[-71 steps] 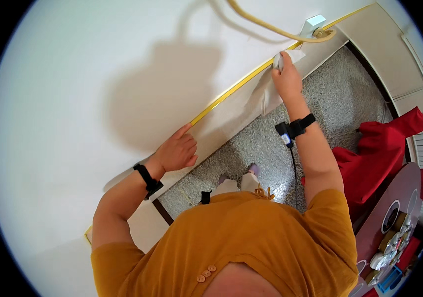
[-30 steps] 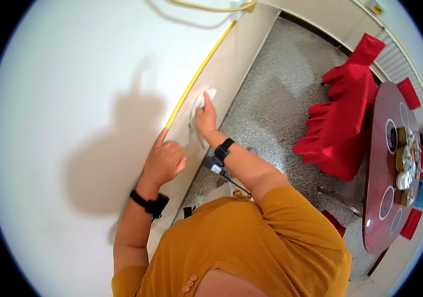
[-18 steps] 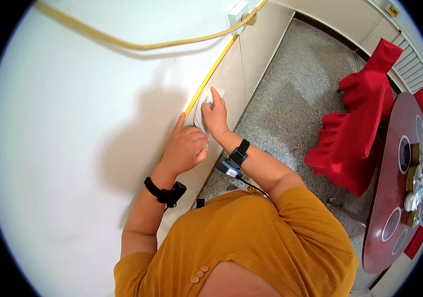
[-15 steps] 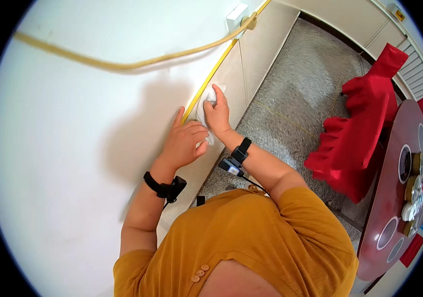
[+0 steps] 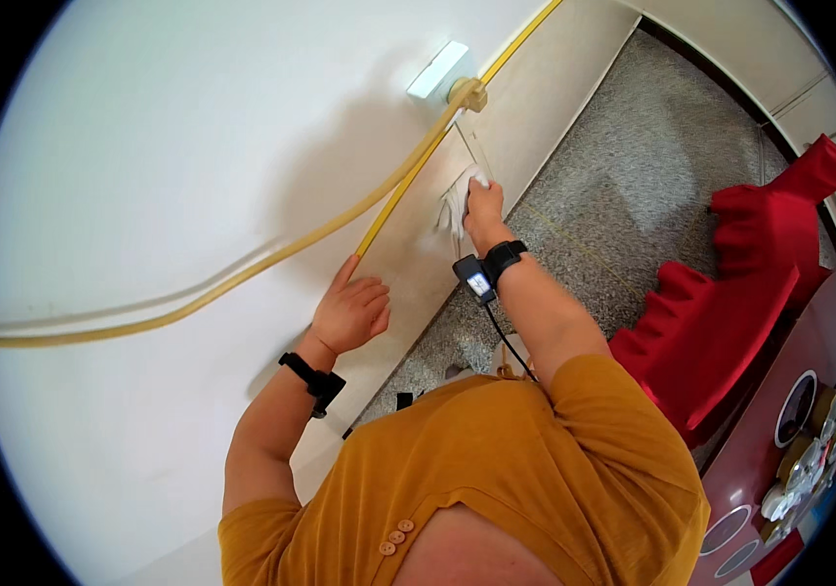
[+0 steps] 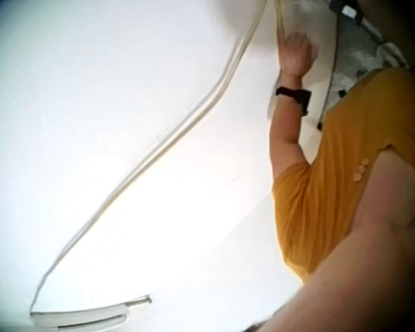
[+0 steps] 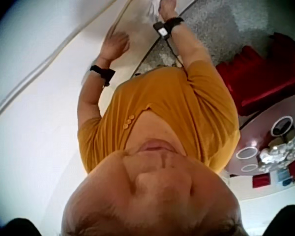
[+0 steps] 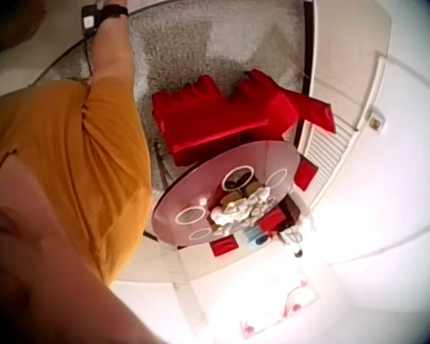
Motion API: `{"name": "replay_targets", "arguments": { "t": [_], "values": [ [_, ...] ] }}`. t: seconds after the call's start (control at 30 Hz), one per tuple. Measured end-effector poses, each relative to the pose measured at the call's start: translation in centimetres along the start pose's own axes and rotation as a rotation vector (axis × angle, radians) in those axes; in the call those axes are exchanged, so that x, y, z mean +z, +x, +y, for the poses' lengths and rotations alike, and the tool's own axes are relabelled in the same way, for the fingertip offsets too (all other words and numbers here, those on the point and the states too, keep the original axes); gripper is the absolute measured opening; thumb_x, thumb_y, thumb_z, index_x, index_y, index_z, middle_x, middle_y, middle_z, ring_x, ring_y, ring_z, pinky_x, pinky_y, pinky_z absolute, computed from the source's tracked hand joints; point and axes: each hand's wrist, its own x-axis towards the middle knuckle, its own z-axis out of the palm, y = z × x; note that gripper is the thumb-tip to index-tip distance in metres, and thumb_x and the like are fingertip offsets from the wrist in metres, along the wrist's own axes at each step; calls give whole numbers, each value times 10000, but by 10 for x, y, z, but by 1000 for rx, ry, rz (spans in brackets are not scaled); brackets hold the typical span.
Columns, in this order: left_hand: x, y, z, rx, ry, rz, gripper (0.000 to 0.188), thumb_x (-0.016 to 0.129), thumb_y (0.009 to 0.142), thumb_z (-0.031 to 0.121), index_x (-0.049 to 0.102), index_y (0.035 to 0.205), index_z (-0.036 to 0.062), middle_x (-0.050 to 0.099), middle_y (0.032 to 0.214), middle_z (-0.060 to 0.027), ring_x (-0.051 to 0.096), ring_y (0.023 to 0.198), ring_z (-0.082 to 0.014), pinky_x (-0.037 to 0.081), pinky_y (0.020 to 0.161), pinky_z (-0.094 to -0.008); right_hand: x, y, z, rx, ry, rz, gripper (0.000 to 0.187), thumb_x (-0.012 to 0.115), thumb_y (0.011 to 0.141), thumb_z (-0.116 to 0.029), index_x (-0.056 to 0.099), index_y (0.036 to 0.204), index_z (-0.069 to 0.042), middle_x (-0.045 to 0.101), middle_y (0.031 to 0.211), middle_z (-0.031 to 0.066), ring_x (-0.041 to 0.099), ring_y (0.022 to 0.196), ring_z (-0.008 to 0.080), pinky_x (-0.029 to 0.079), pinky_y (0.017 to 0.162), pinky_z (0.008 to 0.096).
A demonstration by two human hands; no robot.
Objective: The person wipes a circular table surface using a cloth, moving hot pot lids and dishes. The person then wipes a wall and a cable using the cloth.
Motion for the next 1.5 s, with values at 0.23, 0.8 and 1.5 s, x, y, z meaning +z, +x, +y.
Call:
{"name": "replay_targets", "arguments": {
  "t": [0.23, 0.8, 1.5],
  "values": [
    [-4, -4, 4, -30, -18, -19, 99, 653, 694, 104, 659, 792, 90, 668, 933, -15, 631, 957, -173, 281, 1099, -517, 24, -43, -85, -199, 153, -109, 395, 586, 867, -164, 447, 1198, 3, 539, 1061, 124, 512, 974, 200, 418, 883, 318],
    [0, 3, -1, -46, 26, -50, 98, 670, 714, 161, 660, 788, 97, 674, 918, -10, 636, 952, -161, 300, 1093, -447, 9, 94, -96, -582, -317, 102, 440, 553, 913, -245, 475, 1305, -62, 517, 1107, 186, 530, 1024, 290, 430, 914, 378],
    [9, -11, -9, -73, 6, -38, 116, 660, 710, 150, 673, 814, 101, 676, 929, -2, 639, 955, -162, 264, 1112, -481, 62, 57, -203, -933, -479, -47, 466, 585, 797, -223, 467, 1209, -39, 515, 1138, 263, 514, 1057, 397, 431, 907, 438]
  ]
}}
